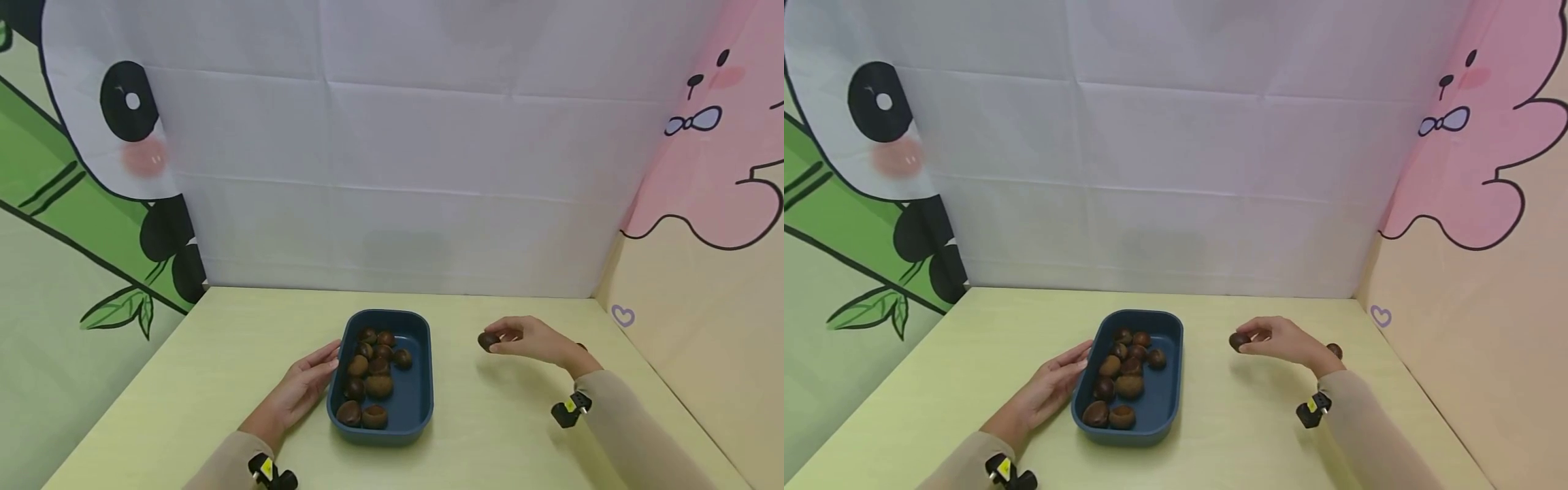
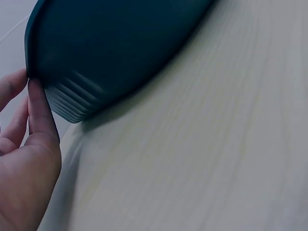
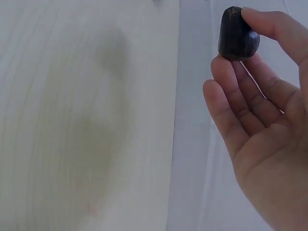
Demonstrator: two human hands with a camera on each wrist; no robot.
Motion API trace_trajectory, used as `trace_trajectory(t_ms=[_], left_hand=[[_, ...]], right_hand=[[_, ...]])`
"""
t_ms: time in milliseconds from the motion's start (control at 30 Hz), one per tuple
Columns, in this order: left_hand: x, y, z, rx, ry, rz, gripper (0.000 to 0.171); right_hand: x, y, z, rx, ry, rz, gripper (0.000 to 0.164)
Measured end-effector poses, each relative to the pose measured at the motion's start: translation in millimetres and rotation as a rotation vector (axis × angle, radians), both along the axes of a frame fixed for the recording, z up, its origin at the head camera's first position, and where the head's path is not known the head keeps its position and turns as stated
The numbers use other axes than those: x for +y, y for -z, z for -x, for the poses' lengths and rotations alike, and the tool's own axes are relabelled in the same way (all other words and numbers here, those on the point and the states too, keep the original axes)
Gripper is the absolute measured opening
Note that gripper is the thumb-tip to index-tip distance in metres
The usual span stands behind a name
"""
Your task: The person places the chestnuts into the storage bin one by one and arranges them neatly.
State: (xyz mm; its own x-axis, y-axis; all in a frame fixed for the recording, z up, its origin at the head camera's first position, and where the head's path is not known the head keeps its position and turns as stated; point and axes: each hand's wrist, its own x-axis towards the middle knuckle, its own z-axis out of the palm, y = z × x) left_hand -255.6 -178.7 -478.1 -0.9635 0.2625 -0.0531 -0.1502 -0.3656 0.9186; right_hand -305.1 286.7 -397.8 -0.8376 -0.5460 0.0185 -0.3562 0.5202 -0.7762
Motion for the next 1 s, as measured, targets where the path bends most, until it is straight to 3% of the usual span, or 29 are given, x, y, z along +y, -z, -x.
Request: trace_trajectory(t_ms=[400,700,1000], left_hand=[[-0.1,-2.2,0.0,-0.022,-0.011,-0.009,0.06],[-0.1,-1.6,2.1,-0.018,-0.002,-0.009,0.059],[-0.6,2.5,2.3,-0.013,0.013,-0.008,0.06]], right_hand=[[-90.5,-17.5,17.9,0.002,-0.208,0.018,0.038],[-127.5,-19.1,22.7,-0.046,-0.314,0.013,0.039],[-151.1,-7.9,19.1,0.084,-0.365,-0.15,0.035]])
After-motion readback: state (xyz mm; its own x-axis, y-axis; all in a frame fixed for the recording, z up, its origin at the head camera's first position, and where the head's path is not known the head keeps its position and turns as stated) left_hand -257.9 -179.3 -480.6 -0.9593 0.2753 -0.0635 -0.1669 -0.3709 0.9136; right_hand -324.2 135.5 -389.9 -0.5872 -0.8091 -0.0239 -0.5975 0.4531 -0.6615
